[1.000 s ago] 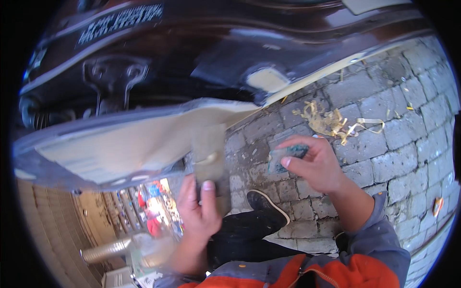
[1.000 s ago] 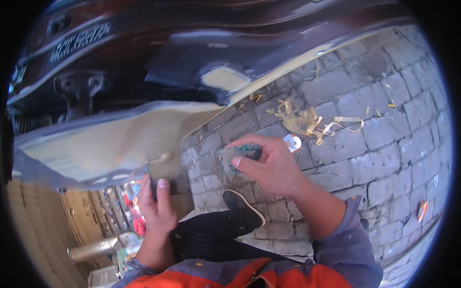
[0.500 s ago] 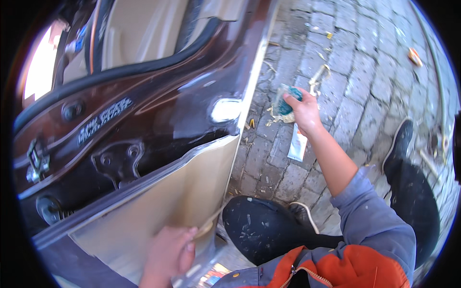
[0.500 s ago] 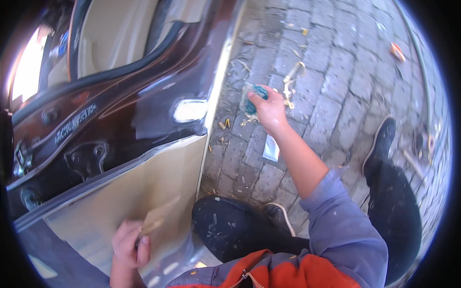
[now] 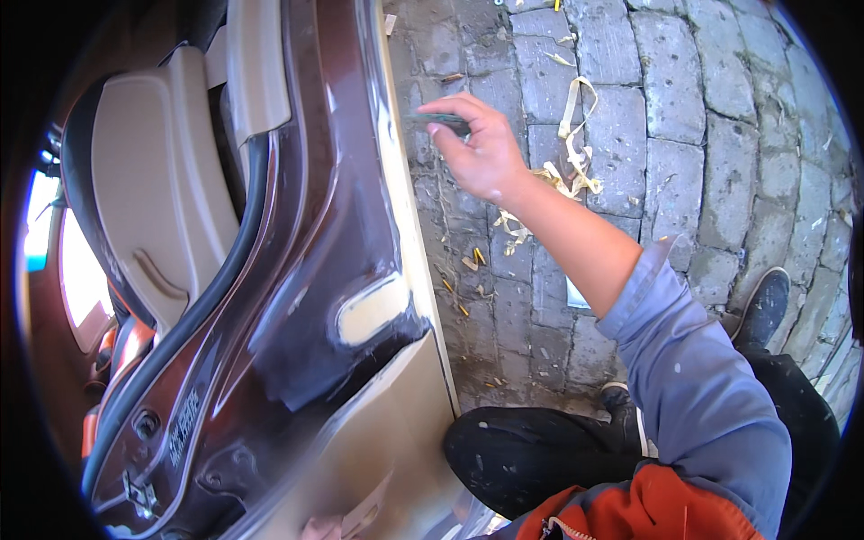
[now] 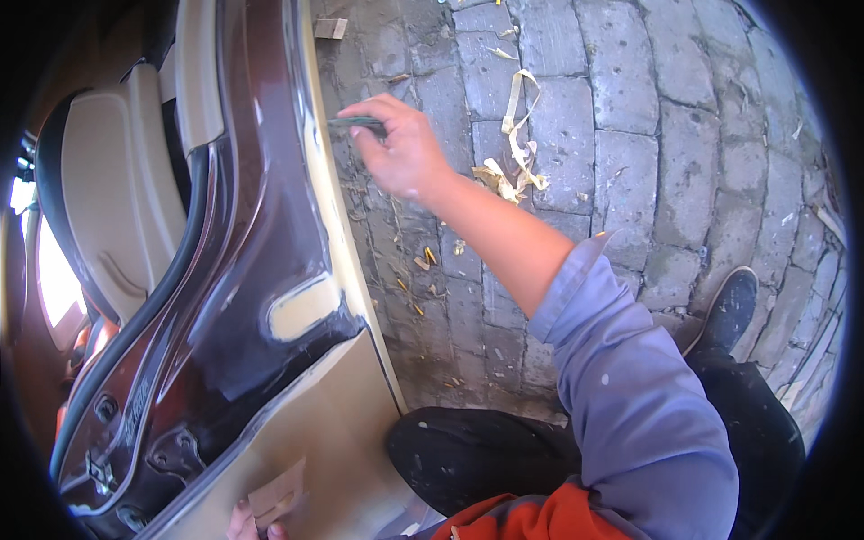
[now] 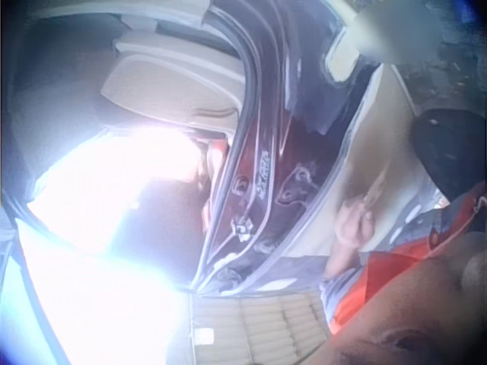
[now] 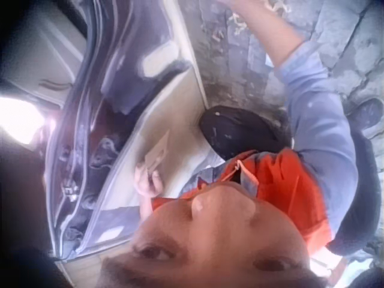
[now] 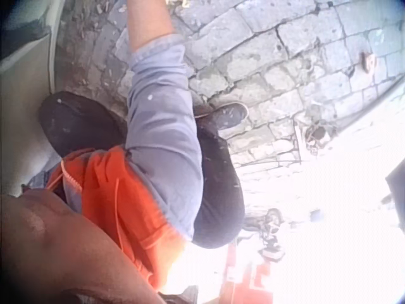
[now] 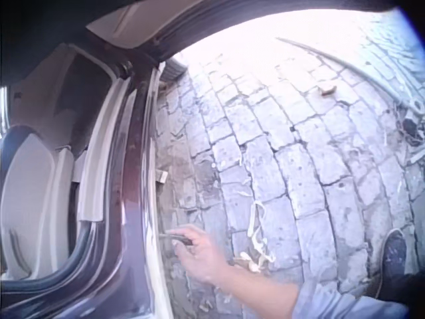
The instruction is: The person applies a beige filler to a damaged area on a car door using a putty knife, then smooths and levels the filler with a sanding block. The person works on the lower edge of the door, repeatedly applying and smoothing the material.
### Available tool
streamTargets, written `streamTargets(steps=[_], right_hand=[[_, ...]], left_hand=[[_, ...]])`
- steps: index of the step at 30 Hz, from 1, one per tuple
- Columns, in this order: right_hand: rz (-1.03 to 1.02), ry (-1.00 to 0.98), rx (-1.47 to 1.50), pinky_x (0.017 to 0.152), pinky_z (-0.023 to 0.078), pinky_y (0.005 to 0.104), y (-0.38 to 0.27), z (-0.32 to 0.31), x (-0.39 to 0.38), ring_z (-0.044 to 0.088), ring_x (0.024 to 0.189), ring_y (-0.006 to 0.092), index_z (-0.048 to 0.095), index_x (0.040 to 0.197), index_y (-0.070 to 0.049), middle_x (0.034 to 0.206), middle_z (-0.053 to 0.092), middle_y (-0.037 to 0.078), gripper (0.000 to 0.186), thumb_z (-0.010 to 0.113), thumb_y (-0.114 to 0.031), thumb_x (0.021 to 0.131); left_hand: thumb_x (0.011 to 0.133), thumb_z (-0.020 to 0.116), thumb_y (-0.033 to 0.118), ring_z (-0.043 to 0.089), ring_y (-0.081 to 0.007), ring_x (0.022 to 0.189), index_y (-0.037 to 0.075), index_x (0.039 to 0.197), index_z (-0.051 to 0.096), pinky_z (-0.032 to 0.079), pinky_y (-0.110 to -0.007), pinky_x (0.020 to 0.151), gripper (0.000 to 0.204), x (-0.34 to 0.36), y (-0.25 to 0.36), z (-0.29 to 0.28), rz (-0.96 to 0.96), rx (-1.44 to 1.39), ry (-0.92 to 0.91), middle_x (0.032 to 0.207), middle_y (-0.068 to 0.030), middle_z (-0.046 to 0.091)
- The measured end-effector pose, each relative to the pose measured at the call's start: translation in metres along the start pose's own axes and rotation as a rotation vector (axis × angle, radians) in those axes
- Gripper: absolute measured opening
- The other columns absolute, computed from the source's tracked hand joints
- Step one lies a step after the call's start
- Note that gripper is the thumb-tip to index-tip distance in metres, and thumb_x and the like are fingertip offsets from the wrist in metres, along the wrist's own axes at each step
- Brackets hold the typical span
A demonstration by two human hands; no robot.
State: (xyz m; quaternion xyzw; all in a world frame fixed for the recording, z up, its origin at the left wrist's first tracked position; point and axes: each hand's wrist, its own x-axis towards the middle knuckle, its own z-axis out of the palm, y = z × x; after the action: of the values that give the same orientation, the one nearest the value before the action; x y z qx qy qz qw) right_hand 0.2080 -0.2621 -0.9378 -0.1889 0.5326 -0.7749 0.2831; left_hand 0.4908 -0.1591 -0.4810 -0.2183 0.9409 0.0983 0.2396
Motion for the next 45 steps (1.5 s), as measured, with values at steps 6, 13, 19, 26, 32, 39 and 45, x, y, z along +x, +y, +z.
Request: streamTargets(steps=[6,13,19,26,32,39,45], right_hand=[[-0.265,0.106,0.013,0.094,0.052,0.0342,0.014,0.009,0.017,0.068,0.105,0.0257,0.075,0.117,-0.006,0.112,0.070,0.012,0.025,0.066,-0.001,0.094],[-0.341,0.101,0.009,0.085,0.055,0.0394,0.023,0.021,0.014,0.068,0.097,0.0317,0.074,0.111,-0.007,0.105,0.069,0.013,0.027,0.063,0.004,0.089],[-0.390,-0.026,0.003,0.090,0.053,0.0352,0.031,0.020,-0.028,0.066,0.102,0.0273,0.072,0.118,-0.005,0.111,0.068,0.013,0.033,0.061,0.008,0.090],[-0.355,-0.083,0.042,0.089,0.052,0.0349,0.032,0.023,-0.083,0.065,0.101,0.0279,0.071,0.117,-0.005,0.111,0.065,0.013,0.037,0.061,0.011,0.085],[-0.322,-0.145,0.085,0.085,0.051,0.0356,0.035,0.031,-0.147,0.062,0.097,0.0274,0.069,0.117,-0.005,0.111,0.064,0.012,0.042,0.063,0.016,0.081],[-0.219,-0.253,0.122,0.090,0.050,0.0386,0.033,0.036,-0.219,0.059,0.100,0.0320,0.069,0.115,-0.006,0.112,0.062,0.011,0.039,0.065,0.012,0.081],[-0.196,-0.458,0.196,0.090,0.053,0.0394,0.033,0.012,-0.208,0.062,0.102,0.0313,0.071,0.111,-0.006,0.110,0.064,0.010,0.036,0.064,0.012,0.081]], left_hand=[[0.097,0.066,0.003,0.069,-0.0425,0.088,-0.004,0.142,0.050,0.058,-0.052,0.076,0.048,0.007,-0.001,0.006,-0.047,0.077,0.042,0.113,-0.0265,0.067],[0.097,0.066,0.003,0.070,-0.0418,0.088,-0.004,0.139,0.052,0.058,-0.051,0.076,0.045,0.007,-0.005,0.008,-0.096,0.069,0.031,0.112,-0.0256,0.067],[0.097,0.065,0.004,0.070,-0.0411,0.087,-0.004,0.137,0.054,0.058,-0.051,0.076,0.043,0.004,-0.002,0.009,-0.124,0.066,0.023,0.111,-0.0248,0.068],[0.097,0.065,0.005,0.070,-0.0404,0.087,-0.004,0.135,0.056,0.058,-0.050,0.076,0.040,0.003,0.002,0.007,-0.163,0.054,0.004,0.109,-0.0239,0.068],[0.097,0.065,0.005,0.070,-0.0398,0.087,-0.004,0.133,0.058,0.058,-0.049,0.076,0.037,0.002,0.007,0.002,-0.187,0.046,-0.007,0.108,-0.0231,0.069],[0.098,0.065,0.006,0.071,-0.0391,0.087,-0.004,0.131,0.059,0.058,-0.048,0.077,0.035,0.001,0.008,0.000,-0.208,0.037,-0.018,0.107,-0.0222,0.069],[0.098,0.065,0.006,0.071,-0.0384,0.087,-0.004,0.129,0.061,0.058,-0.048,0.077,0.033,0.004,0.008,0.002,-0.203,0.042,-0.009,0.106,-0.0214,0.070]])
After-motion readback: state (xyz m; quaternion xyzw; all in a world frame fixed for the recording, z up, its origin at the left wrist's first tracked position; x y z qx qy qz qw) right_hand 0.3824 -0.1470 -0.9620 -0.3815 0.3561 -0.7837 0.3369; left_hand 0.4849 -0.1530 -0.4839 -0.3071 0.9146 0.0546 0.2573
